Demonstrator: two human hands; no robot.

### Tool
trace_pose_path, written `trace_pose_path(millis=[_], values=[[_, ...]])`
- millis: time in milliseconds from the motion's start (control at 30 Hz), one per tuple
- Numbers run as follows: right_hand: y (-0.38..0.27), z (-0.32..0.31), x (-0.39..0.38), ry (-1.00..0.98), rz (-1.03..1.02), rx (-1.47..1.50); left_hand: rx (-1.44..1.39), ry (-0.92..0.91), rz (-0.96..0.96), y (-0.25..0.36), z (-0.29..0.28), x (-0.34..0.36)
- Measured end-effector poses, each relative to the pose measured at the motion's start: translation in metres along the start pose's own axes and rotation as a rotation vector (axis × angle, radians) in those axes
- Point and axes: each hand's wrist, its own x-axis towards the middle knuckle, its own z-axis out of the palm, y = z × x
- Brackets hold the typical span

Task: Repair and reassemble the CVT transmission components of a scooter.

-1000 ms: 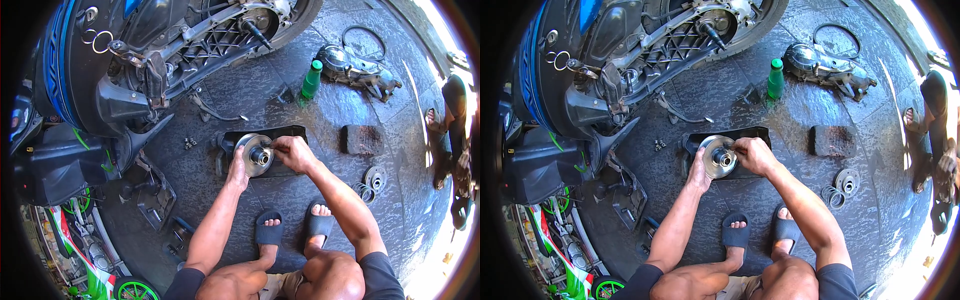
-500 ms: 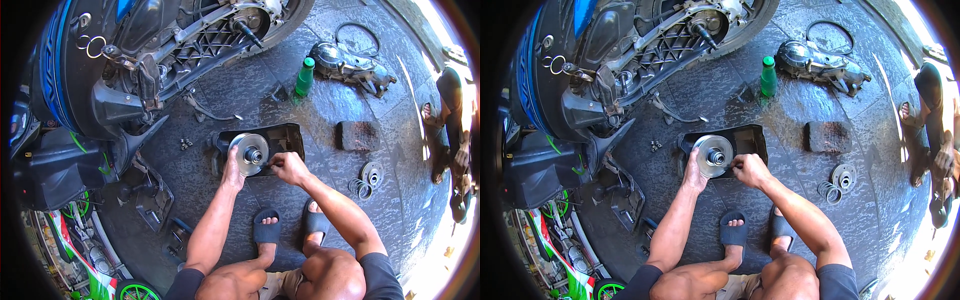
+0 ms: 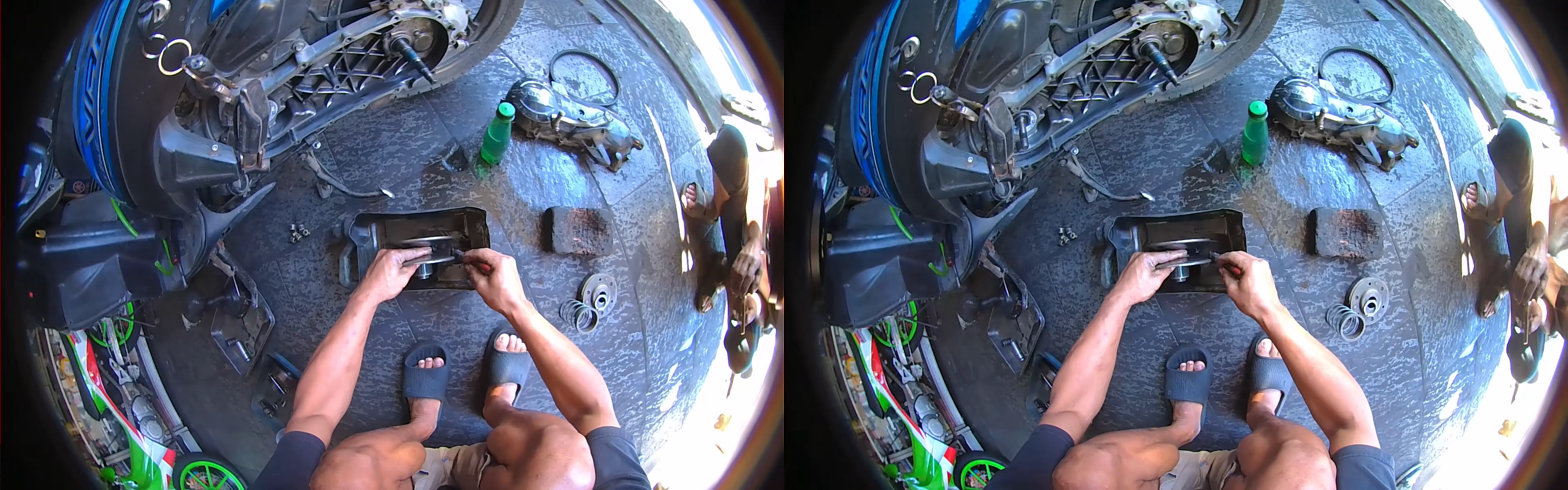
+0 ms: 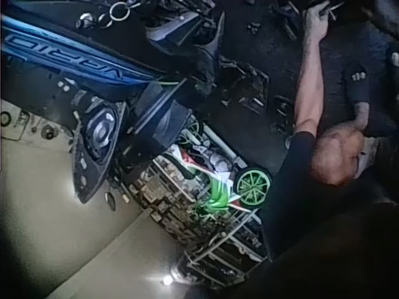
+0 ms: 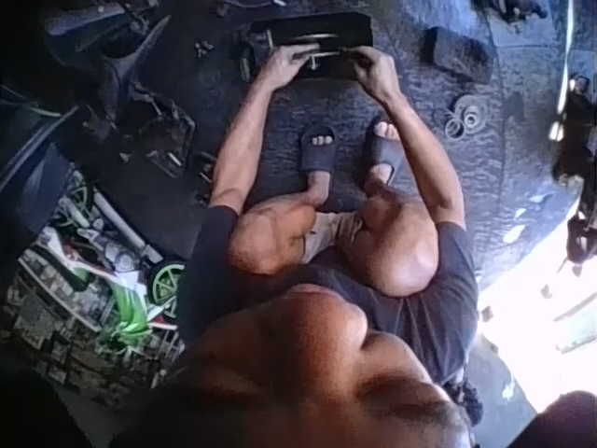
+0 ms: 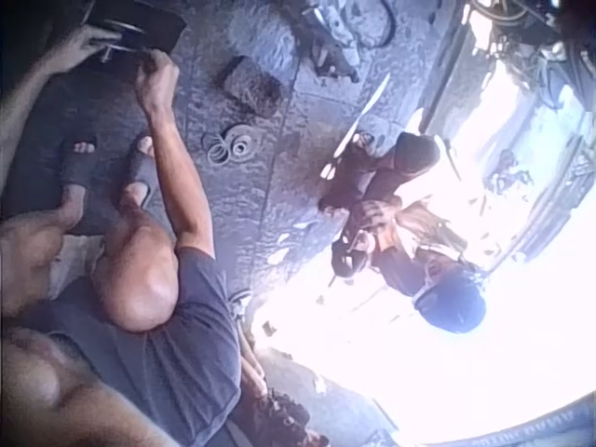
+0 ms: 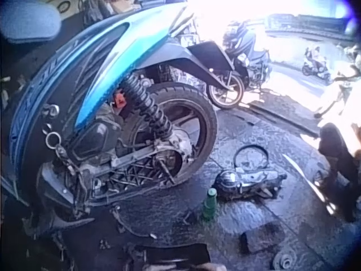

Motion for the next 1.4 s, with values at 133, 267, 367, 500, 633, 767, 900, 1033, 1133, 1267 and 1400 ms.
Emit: trace_pose_path(millis=[133,267,367,500,633,767,900,1033,1133,1267,1400], values=[[-0.012,-0.002,-0.009,-0.059,-0.123,0.153,0.211,0.013,0.174,0.003,-0.005,0.004],[-0.013,-0.001,-0.011,-0.092,-0.183,0.211,0.467,0.150,0.260,0.003,0.005,-0.001],[-0.009,0.000,-0.011,-0.088,-0.123,0.111,0.441,0.475,0.287,0.002,0.020,-0.011],[-0.010,0.001,-0.019,-0.076,-0.154,0.085,0.295,0.689,-0.138,0.001,0.039,-0.026],[-0.018,0.003,-0.026,-0.062,-0.346,0.113,0.437,0.439,-0.263,-0.003,0.038,-0.024],[-0.023,0.011,-0.029,-0.126,-0.036,0.003,0.422,0.197,-0.139,-0.006,0.021,-0.006],[-0.026,0.025,-0.036,0.062,-0.367,0.167,0.274,0.068,-0.146,-0.008,0.008,0.003],[-0.030,0.031,-0.039,0.048,-0.212,0.050,0.230,0.144,-0.046,-0.015,0.015,0.000],[-0.032,0.034,-0.032,0.062,-0.203,0.052,0.451,0.285,0.041,-0.021,0.031,-0.004],[-0.032,0.036,-0.021,0.131,-0.312,0.094,0.512,0.429,0.124,-0.019,0.042,-0.005],[-0.031,0.031,-0.029,0.077,-0.299,0.020,0.554,0.260,0.022,-0.010,0.034,0.007]])
